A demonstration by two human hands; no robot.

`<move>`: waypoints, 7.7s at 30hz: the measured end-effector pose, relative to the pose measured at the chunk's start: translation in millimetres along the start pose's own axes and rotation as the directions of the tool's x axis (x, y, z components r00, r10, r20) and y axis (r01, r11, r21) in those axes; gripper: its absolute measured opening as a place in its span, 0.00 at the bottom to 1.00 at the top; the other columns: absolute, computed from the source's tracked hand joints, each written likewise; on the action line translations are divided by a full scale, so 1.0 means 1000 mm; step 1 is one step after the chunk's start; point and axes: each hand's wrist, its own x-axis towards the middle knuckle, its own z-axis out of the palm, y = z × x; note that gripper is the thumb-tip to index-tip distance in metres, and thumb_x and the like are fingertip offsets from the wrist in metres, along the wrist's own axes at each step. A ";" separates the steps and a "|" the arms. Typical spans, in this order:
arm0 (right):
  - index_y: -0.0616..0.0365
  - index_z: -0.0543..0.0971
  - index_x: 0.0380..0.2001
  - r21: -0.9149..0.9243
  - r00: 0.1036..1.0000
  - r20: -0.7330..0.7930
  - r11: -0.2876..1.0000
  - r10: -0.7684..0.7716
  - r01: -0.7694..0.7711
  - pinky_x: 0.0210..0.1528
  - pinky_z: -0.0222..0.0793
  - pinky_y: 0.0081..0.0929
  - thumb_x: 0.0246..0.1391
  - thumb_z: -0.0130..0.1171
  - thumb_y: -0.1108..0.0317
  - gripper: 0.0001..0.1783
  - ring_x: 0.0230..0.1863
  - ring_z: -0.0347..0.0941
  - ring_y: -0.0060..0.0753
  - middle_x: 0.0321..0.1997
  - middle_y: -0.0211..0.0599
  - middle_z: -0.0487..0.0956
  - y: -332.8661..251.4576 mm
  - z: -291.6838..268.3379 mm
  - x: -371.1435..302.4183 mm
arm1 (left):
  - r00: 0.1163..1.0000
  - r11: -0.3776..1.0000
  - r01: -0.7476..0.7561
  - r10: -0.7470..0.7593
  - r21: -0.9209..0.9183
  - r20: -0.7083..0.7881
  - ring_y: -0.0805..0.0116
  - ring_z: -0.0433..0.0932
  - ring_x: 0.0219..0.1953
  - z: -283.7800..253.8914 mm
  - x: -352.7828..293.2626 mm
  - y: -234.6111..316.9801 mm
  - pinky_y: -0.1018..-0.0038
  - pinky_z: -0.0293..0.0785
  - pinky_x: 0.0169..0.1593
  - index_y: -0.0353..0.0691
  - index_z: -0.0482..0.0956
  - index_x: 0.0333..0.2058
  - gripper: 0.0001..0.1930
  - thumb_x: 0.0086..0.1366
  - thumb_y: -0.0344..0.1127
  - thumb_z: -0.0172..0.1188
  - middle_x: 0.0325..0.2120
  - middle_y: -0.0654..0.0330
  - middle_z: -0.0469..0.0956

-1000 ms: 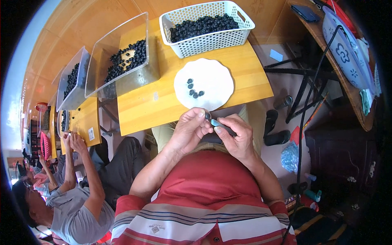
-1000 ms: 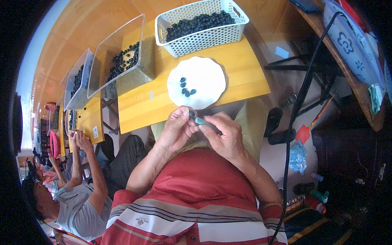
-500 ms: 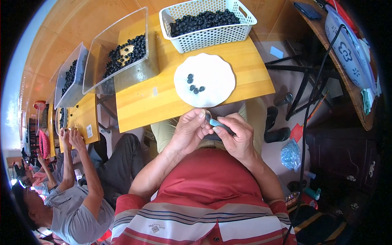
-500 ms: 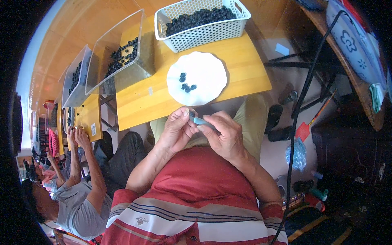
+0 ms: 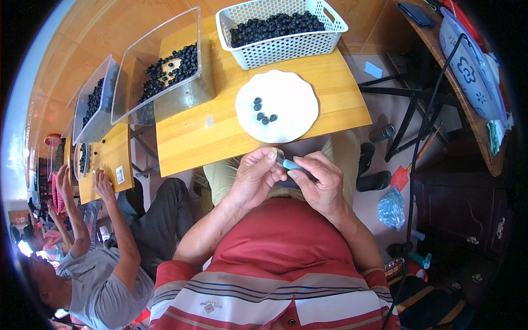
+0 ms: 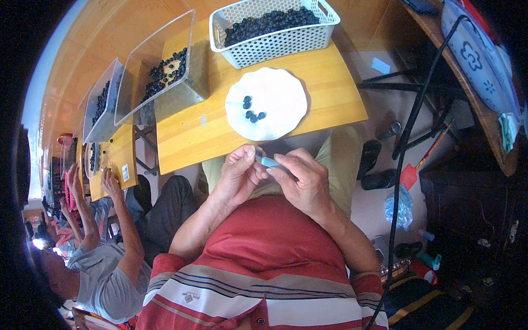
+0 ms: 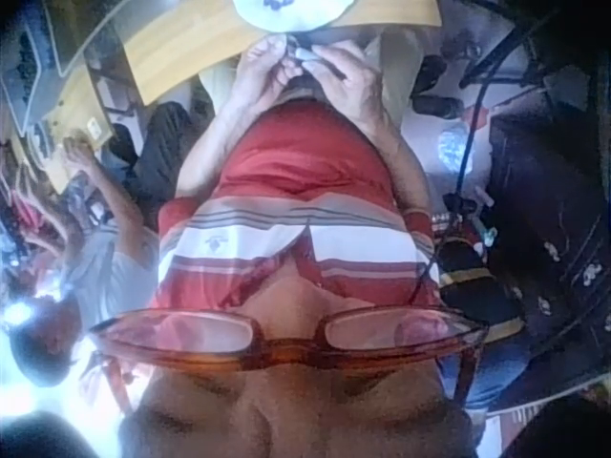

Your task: The person sorts and inspects small black industrial parts using a blue hand tool.

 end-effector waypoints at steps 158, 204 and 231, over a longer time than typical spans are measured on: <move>0.67 0.80 0.41 0.181 0.996 -0.026 0.980 0.083 -0.077 0.33 0.73 0.29 0.55 0.67 0.72 0.12 0.32 0.78 0.36 0.33 0.44 0.80 0.011 -0.004 -0.012 | 0.999 0.994 -0.038 0.038 0.100 0.003 0.66 0.85 0.39 0.000 0.005 0.008 0.71 0.86 0.46 0.34 0.81 0.46 0.11 0.65 0.23 0.62 0.42 0.52 0.83; 0.66 0.81 0.40 0.172 0.999 0.027 0.985 0.018 -0.022 0.34 0.74 0.28 0.55 0.68 0.71 0.12 0.32 0.79 0.37 0.34 0.44 0.82 0.002 -0.008 -0.016 | 0.998 0.999 -0.035 0.034 0.010 0.044 0.67 0.83 0.38 0.001 -0.022 -0.001 0.70 0.87 0.44 0.35 0.81 0.43 0.07 0.67 0.24 0.60 0.42 0.50 0.80; 0.67 0.82 0.39 0.170 0.998 0.063 0.985 -0.022 0.011 0.32 0.74 0.28 0.55 0.68 0.70 0.12 0.30 0.79 0.36 0.32 0.44 0.81 -0.003 -0.012 -0.025 | 0.997 0.999 -0.027 0.026 0.021 0.079 0.69 0.82 0.36 0.001 -0.033 -0.004 0.72 0.85 0.43 0.34 0.80 0.40 0.04 0.68 0.27 0.61 0.36 0.53 0.80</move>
